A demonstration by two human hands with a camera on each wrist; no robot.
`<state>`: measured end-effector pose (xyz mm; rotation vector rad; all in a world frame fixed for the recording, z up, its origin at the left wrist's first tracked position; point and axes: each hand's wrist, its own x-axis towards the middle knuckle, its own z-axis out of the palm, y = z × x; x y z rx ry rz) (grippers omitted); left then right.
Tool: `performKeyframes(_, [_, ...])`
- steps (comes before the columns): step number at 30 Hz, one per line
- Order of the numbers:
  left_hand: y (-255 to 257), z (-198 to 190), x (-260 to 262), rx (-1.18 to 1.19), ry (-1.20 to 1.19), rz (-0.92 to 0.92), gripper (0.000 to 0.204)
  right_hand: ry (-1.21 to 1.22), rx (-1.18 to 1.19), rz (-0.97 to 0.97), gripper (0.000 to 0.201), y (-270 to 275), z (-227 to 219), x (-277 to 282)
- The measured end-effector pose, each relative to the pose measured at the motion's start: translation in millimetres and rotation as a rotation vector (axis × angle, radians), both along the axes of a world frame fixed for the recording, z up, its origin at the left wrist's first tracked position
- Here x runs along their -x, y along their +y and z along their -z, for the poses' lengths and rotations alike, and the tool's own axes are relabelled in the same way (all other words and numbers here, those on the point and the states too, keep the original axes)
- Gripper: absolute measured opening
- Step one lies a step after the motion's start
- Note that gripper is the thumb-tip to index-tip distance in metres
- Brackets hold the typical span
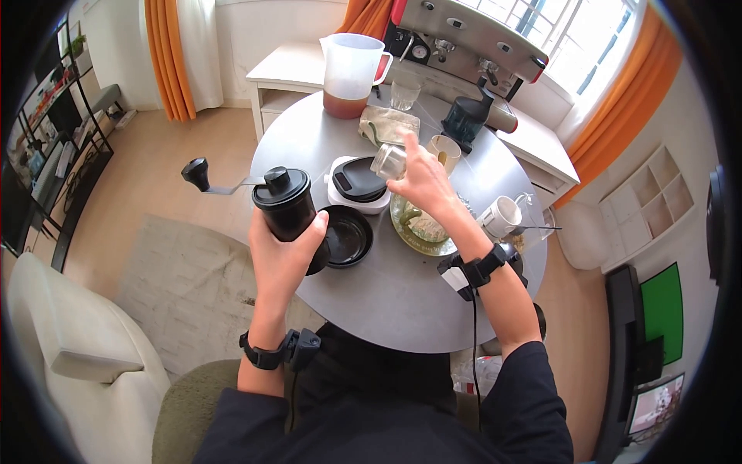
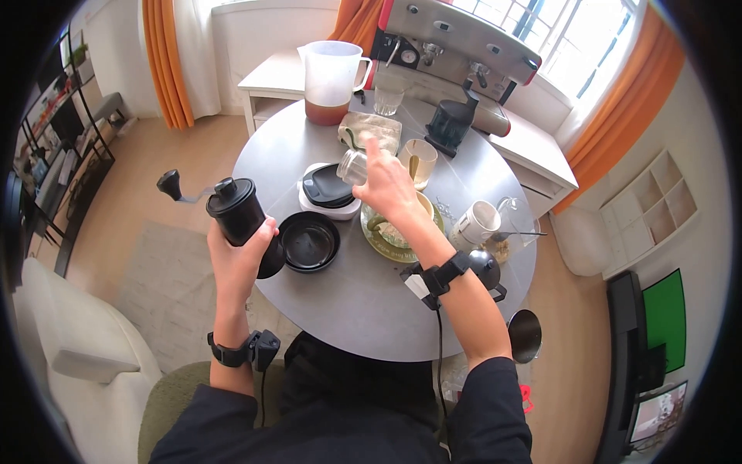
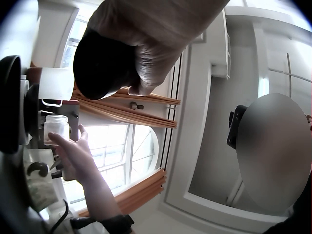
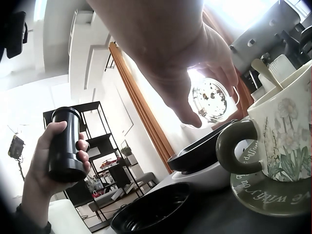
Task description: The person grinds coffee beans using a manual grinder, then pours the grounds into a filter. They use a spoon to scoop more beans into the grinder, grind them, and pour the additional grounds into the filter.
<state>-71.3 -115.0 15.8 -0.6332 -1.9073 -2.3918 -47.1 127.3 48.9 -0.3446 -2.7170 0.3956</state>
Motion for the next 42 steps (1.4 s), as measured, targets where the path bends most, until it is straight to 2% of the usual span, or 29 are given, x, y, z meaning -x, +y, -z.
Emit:
performKeyframes(6, [4, 2, 1, 0.015, -0.005, 0.009, 0.035, -0.017, -0.184, -0.061, 0.070, 4, 9, 5])
performKeyframes(9, [5, 1, 1, 0.023, -0.009, 0.016, 0.035, -0.065, -0.023, 0.018, 0.069, -7, 0, 3])
performKeyframes(15, [6, -1, 0, 0.025, -0.020, 0.016, 0.035, 0.052, 0.041, 0.016, 0.074, -4, 9, 2])
performKeyframes(18, [5, -5, 0, 0.017, -0.020, 0.019, 0.034, 0.159, 0.411, 0.072, 0.074, -17, 1, -14])
performKeyframes(21, [7, -12, -2, -0.031, -0.022, 0.050, 0.032, 0.346, 1.342, -0.156, 0.074, -36, 13, -45])
performKeyframes(22, [9, -18, -3, -0.054, -0.021, 0.077, 0.031, 0.362, 1.580, -0.213, 0.072, -47, 13, -61])
performKeyframes(27, [31, -39, -28, -0.185, 0.031, 0.184, 0.025, 0.515, 1.560, -0.321, 0.065, -92, 44, -117])
performKeyframes(31, [49, -52, -54, -0.179, 0.062, 0.238, 0.025, 0.614, 1.512, -0.294, 0.066, -103, 54, -133])
performKeyframes(37, [70, -53, -85, -0.092, 0.133, 0.245, 0.027, 0.895, 1.076, -0.314, 0.072, -109, 69, -142])
performKeyframes(40, [79, -46, -94, -0.097, 0.136, 0.223, 0.028, 1.061, 0.818, -0.235, 0.071, -109, 78, -145])
performKeyframes(42, [82, -43, -99, -0.111, 0.120, 0.226, 0.029, 1.071, 0.713, -0.136, 0.068, -107, 80, -151])
